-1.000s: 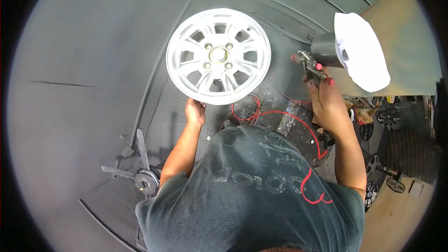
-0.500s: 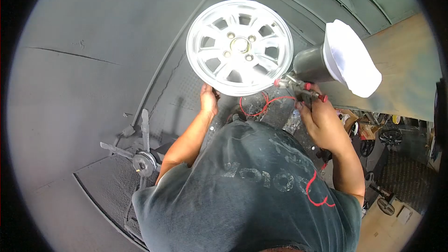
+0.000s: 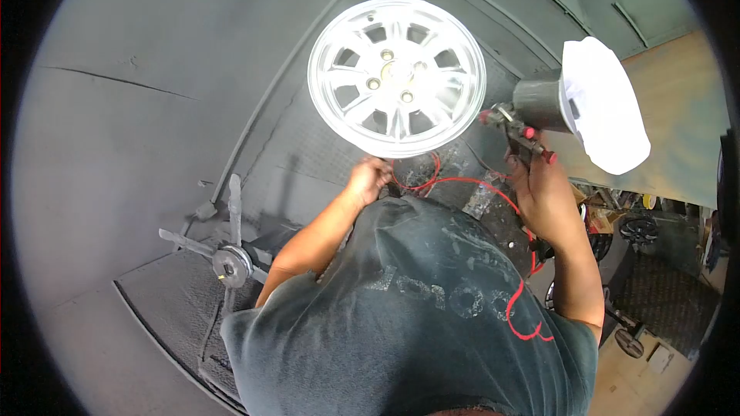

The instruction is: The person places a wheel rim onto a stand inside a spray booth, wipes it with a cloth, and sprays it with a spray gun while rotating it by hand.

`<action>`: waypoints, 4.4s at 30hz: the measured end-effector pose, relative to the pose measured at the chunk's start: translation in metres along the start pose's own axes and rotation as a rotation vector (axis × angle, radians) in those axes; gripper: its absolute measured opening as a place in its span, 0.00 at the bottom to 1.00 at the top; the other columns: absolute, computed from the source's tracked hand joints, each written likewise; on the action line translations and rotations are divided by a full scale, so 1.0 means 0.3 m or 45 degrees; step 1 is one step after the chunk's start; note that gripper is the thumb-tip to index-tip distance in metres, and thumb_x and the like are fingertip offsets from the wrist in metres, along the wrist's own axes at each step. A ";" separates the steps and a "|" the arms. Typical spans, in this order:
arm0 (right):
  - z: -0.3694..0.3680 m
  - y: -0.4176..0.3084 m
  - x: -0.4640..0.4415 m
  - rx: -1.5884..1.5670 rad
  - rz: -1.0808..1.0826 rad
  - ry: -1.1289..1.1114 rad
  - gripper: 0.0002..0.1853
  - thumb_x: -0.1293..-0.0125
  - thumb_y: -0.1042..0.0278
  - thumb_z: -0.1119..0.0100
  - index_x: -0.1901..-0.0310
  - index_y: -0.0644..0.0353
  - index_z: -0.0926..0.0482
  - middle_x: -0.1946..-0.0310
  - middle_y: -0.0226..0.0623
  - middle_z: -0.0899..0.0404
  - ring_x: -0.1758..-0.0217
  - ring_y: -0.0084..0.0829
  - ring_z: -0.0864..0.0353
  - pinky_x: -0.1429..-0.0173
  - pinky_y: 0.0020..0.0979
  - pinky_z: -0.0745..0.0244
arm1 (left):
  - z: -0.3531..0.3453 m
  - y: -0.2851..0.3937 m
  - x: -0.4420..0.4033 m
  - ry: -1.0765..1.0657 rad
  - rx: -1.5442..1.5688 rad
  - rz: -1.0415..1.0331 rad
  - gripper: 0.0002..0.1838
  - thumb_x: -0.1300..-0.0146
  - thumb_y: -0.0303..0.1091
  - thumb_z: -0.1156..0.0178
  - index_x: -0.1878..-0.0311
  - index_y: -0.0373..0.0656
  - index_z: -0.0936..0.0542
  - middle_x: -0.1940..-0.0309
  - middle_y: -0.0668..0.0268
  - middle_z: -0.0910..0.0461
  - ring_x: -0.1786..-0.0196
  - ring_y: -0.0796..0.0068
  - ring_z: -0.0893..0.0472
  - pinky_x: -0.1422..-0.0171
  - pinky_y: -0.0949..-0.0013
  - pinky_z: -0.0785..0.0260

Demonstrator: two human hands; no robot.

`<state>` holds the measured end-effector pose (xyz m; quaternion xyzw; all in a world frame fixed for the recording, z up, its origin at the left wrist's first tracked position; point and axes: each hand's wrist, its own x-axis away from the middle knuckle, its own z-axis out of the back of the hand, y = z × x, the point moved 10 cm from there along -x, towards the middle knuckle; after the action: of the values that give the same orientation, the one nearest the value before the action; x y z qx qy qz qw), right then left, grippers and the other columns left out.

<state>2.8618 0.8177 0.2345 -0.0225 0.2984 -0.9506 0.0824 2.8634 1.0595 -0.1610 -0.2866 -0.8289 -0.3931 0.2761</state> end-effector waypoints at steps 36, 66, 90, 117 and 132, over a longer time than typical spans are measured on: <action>-0.093 -0.099 0.084 -0.223 0.165 -0.261 0.13 0.33 0.74 0.42 0.75 0.74 0.25 0.57 0.69 0.23 0.48 0.63 0.24 0.47 0.49 0.28 | 0.042 0.172 0.034 0.129 -0.038 -0.343 0.14 0.26 0.46 0.48 0.43 0.56 0.27 0.56 0.76 0.23 0.63 0.80 0.28 0.61 0.70 0.37; -0.044 0.024 0.060 0.121 0.072 -0.075 0.08 0.33 0.75 0.45 0.59 0.73 0.24 0.56 0.62 0.24 0.58 0.60 0.23 0.54 0.50 0.28 | 0.070 -0.061 0.053 0.030 -0.677 0.159 0.11 0.30 0.34 0.41 0.48 0.43 0.21 0.60 0.72 0.19 0.62 0.81 0.23 0.55 0.72 0.30; -0.049 -0.113 -0.306 -0.007 0.254 0.415 0.11 0.29 0.71 0.47 0.62 0.74 0.25 0.71 0.62 0.24 0.64 0.63 0.26 0.58 0.47 0.30 | 0.230 0.301 -0.087 0.227 -0.636 -0.127 0.14 0.27 0.39 0.48 0.49 0.39 0.21 0.61 0.67 0.19 0.65 0.76 0.23 0.58 0.70 0.30; -0.144 -0.214 -0.344 -0.200 0.232 0.311 0.13 0.31 0.72 0.46 0.69 0.77 0.27 0.60 0.67 0.24 0.63 0.65 0.24 0.59 0.54 0.29 | 0.006 0.053 0.082 -0.280 -0.520 0.176 0.17 0.25 0.47 0.46 0.48 0.43 0.22 0.60 0.67 0.17 0.60 0.77 0.20 0.57 0.70 0.27; -0.072 -0.073 -0.324 -0.087 0.132 0.599 0.12 0.31 0.72 0.47 0.70 0.72 0.25 0.72 0.64 0.23 0.64 0.65 0.25 0.59 0.59 0.32 | 0.287 0.247 -0.028 0.050 -0.039 -0.098 0.11 0.32 0.37 0.49 0.54 0.42 0.24 0.64 0.67 0.22 0.64 0.73 0.25 0.61 0.69 0.34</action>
<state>2.9526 0.8641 0.2298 0.2119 0.3422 -0.9135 0.0585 2.9005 1.1661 -0.1764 -0.2510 -0.8277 -0.4215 0.2726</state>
